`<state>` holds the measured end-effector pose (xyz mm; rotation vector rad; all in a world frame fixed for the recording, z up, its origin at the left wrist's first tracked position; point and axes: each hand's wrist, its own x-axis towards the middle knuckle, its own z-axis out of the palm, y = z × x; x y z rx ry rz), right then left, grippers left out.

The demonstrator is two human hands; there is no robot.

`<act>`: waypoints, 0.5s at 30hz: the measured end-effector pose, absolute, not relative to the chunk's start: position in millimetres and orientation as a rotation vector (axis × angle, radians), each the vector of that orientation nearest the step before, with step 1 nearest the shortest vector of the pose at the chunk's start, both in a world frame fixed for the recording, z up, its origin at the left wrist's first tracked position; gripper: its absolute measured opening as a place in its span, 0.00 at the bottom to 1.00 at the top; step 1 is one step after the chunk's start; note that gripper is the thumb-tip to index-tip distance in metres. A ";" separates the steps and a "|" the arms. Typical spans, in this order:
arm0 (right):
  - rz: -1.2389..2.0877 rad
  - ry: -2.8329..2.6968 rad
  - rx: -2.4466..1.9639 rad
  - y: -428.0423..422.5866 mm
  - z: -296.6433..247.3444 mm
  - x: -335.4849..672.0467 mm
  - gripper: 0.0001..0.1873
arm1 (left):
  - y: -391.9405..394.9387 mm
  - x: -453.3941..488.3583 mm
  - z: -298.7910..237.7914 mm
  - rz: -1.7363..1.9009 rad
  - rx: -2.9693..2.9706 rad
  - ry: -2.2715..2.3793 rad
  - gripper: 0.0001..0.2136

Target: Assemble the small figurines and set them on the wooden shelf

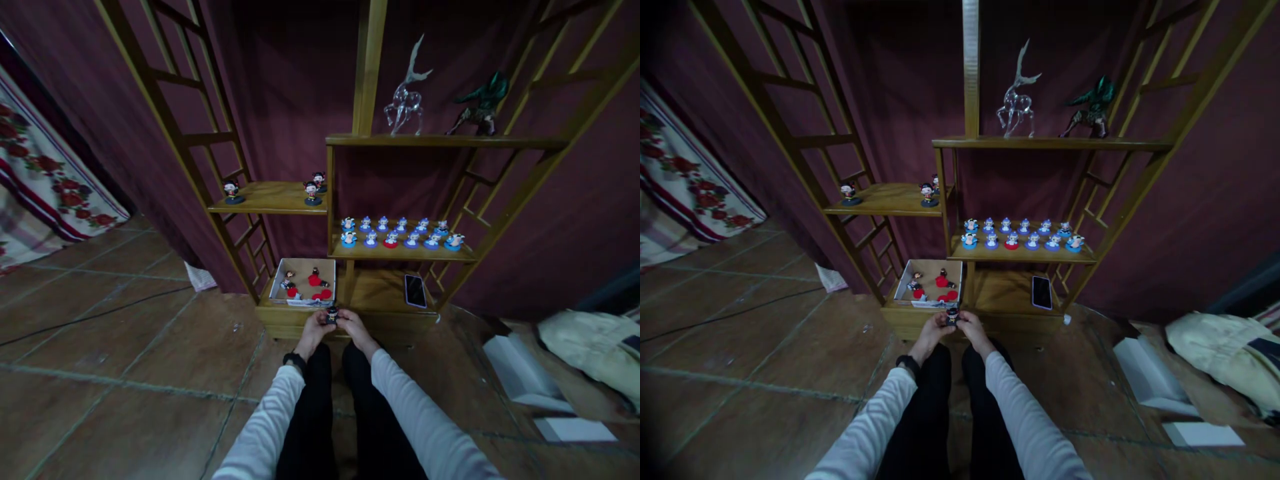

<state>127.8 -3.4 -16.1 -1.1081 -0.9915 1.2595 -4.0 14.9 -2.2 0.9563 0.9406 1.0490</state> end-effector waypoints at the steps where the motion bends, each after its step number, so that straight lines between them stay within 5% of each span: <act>1: 1.264 -0.990 -1.102 -3.2 -17.9 128.2 0.11 | 15.0 -3.1 -4.3 1.059 0.946 0.947 0.19; 15: 1.441 -0.776 -1.121 0.1 -24.3 132.4 0.18 | 15.9 -3.9 -10.2 1.008 1.026 0.952 0.16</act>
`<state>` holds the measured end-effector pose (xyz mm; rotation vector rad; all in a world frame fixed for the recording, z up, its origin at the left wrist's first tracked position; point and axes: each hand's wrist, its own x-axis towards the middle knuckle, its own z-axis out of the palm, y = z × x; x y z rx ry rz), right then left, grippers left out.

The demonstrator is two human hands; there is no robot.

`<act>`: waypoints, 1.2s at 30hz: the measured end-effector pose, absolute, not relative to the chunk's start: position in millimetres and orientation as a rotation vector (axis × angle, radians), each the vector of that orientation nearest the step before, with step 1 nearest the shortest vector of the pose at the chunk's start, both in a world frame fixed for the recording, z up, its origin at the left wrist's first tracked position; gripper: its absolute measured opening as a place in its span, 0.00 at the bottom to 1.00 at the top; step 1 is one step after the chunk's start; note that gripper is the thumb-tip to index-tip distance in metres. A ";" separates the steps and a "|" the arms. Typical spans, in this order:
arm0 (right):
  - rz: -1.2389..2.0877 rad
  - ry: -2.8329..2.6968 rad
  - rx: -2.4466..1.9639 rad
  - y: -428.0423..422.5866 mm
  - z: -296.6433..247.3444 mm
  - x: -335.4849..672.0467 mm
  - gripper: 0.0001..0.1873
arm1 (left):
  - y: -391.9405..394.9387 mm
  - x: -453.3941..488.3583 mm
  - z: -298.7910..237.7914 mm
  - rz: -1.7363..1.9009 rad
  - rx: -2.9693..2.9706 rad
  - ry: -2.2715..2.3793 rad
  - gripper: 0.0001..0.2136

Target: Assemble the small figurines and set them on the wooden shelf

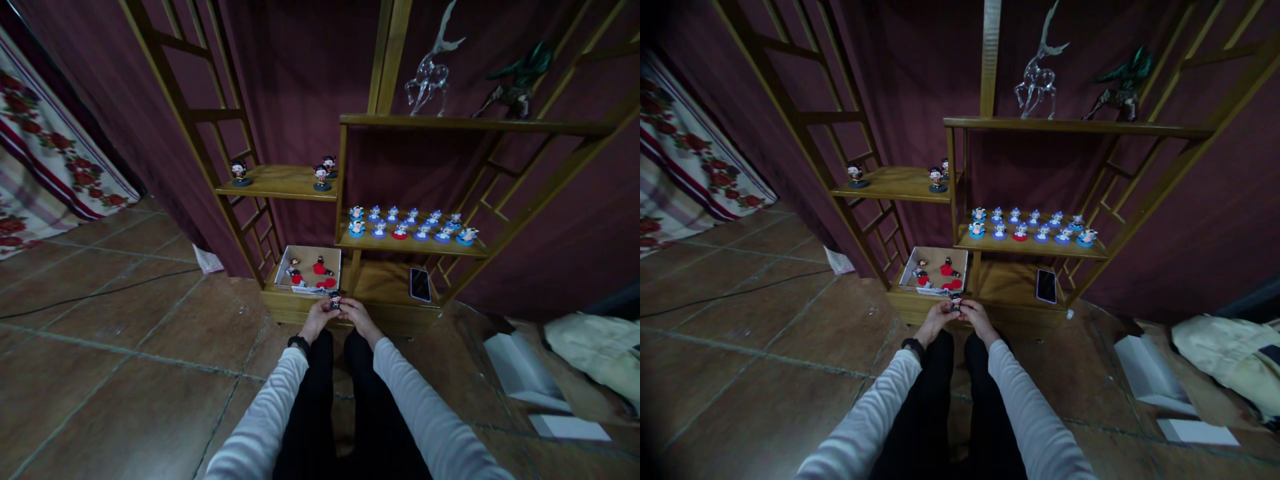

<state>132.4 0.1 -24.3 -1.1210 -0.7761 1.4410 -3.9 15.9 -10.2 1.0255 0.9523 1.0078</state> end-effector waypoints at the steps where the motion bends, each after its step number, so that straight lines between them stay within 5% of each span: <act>1: 1.445 -0.774 -1.115 -0.7 -22.6 132.7 0.18 | 15.9 -4.3 -9.8 0.993 1.026 0.949 0.16; 24: 1.432 -0.767 -1.010 -3.1 -21.2 134.6 0.20 | 19.9 -1.4 -17.1 1.052 0.989 0.894 0.23; 36: 1.430 -0.729 -1.014 -2.9 -18.9 134.1 0.19 | 16.8 -0.9 -18.6 1.102 0.793 0.932 0.14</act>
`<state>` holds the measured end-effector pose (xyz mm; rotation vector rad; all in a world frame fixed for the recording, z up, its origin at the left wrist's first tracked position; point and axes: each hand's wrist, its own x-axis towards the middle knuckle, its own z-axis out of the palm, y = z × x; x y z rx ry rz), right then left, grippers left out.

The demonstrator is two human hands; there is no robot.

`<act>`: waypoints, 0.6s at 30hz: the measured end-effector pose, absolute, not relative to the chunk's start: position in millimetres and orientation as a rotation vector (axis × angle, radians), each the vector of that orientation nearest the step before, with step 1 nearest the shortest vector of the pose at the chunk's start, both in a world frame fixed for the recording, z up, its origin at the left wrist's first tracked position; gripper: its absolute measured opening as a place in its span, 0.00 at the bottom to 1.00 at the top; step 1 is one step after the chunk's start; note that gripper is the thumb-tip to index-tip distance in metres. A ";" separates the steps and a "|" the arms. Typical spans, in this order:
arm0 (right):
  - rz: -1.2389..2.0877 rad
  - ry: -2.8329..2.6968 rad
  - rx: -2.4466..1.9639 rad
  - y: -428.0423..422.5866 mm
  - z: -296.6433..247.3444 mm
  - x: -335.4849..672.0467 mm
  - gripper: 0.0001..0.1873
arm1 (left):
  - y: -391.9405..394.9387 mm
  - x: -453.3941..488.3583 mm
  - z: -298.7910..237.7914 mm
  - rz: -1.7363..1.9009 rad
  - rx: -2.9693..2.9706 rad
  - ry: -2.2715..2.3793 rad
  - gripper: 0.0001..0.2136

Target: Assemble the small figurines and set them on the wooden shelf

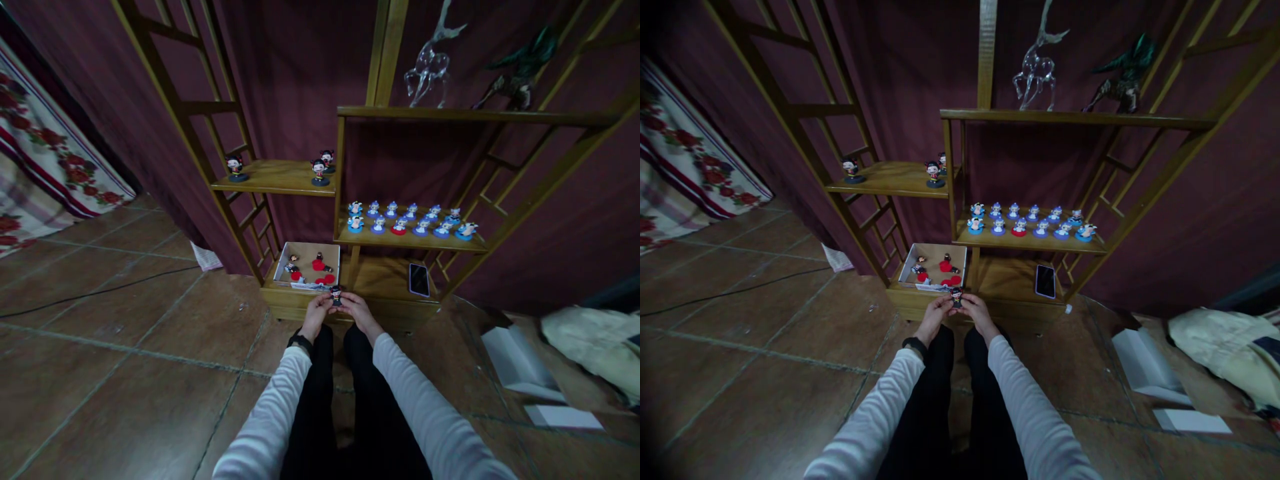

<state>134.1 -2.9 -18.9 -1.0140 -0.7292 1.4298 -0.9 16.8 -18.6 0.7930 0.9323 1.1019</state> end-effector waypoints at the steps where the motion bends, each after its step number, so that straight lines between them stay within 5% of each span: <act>1: 1.427 -0.736 -1.015 -2.9 -19.1 134.1 0.20 | 16.5 -1.0 -18.2 1.102 0.780 0.932 0.14; 18: 1.392 -0.796 -1.082 -1.4 -24.5 134.5 0.21 | 16.8 0.2 -13.8 1.092 0.718 0.964 0.10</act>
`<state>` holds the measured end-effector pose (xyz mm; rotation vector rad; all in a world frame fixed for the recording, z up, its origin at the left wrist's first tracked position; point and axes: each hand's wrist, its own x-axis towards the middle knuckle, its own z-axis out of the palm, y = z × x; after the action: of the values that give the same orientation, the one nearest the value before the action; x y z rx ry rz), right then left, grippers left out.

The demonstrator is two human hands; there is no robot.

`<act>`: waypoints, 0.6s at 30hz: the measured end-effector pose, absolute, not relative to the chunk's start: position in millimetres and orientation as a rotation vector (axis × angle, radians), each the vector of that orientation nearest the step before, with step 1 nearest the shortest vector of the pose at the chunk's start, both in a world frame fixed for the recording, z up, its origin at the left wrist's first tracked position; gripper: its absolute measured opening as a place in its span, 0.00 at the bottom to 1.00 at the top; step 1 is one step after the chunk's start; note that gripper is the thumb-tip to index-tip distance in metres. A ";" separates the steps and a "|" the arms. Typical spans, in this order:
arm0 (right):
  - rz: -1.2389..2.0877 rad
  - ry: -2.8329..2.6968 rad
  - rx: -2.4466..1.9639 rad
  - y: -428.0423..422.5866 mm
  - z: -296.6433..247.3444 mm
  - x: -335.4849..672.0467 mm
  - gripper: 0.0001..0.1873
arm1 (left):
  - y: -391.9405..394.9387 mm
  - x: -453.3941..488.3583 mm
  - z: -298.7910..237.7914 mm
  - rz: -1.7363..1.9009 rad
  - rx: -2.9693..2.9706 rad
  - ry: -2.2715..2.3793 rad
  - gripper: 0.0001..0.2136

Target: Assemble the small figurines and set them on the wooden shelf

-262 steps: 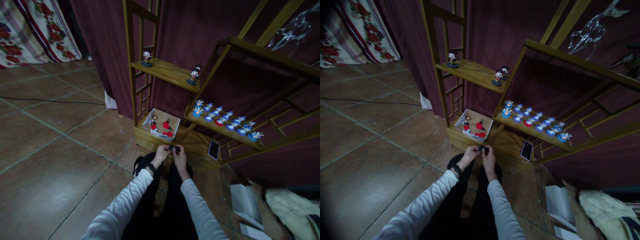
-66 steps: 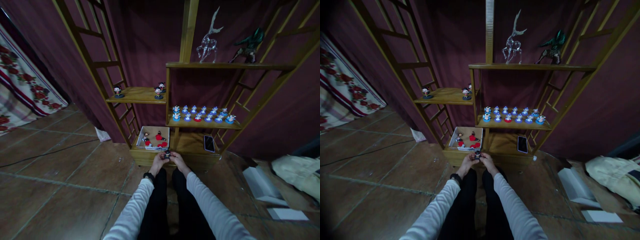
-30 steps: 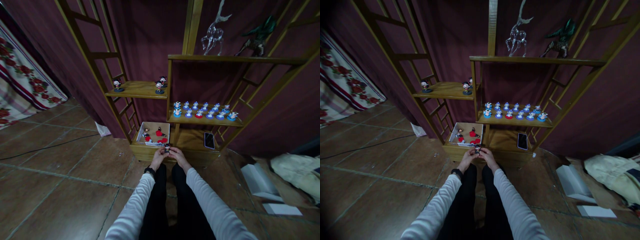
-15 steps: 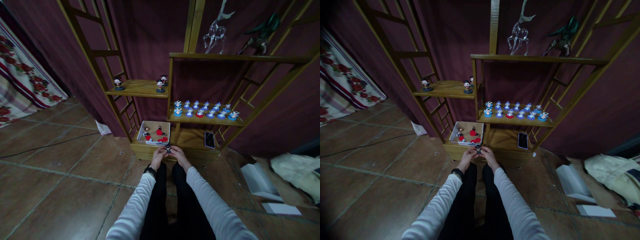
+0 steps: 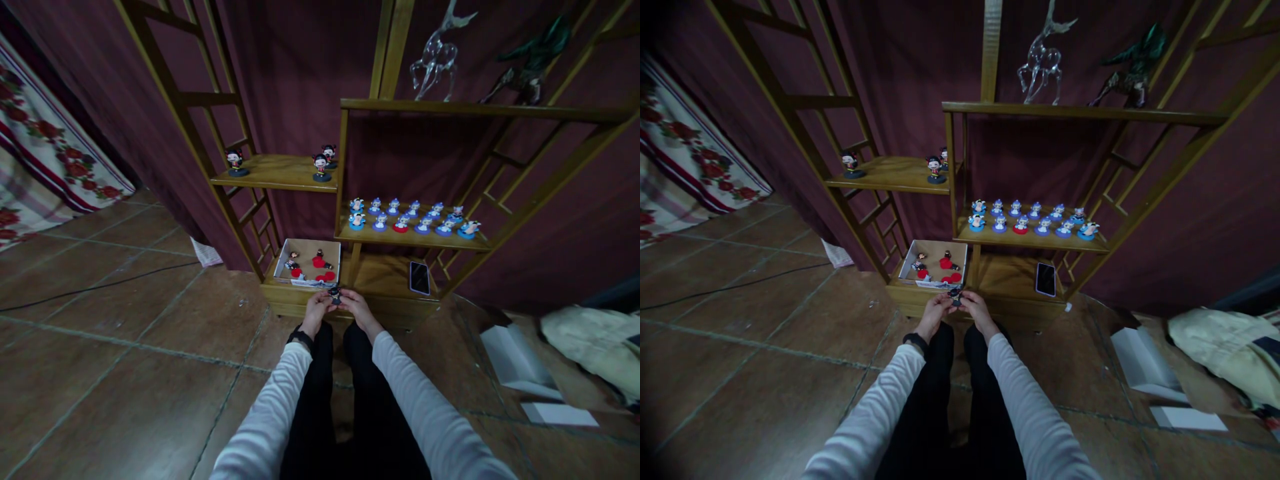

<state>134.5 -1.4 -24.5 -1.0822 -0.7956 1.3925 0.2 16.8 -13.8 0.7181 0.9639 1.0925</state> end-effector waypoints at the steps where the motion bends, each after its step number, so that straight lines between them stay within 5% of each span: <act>1: 1.393 -0.803 -1.085 -1.6 -24.2 134.8 0.21 | 16.7 0.0 -13.6 1.088 0.723 0.962 0.10; 9: 1.371 -0.752 -1.087 0.7 -24.4 133.3 0.19 | 17.2 -1.1 -19.1 1.116 0.693 0.956 0.15; 18: 1.384 -0.782 -1.190 5.3 -35.4 132.5 0.14 | 22.9 -3.4 -21.8 1.058 0.651 1.008 0.09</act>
<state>132.5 5.3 -35.4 -1.1901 -0.7818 1.3840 -3.4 22.9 -21.8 0.6515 1.0077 1.0577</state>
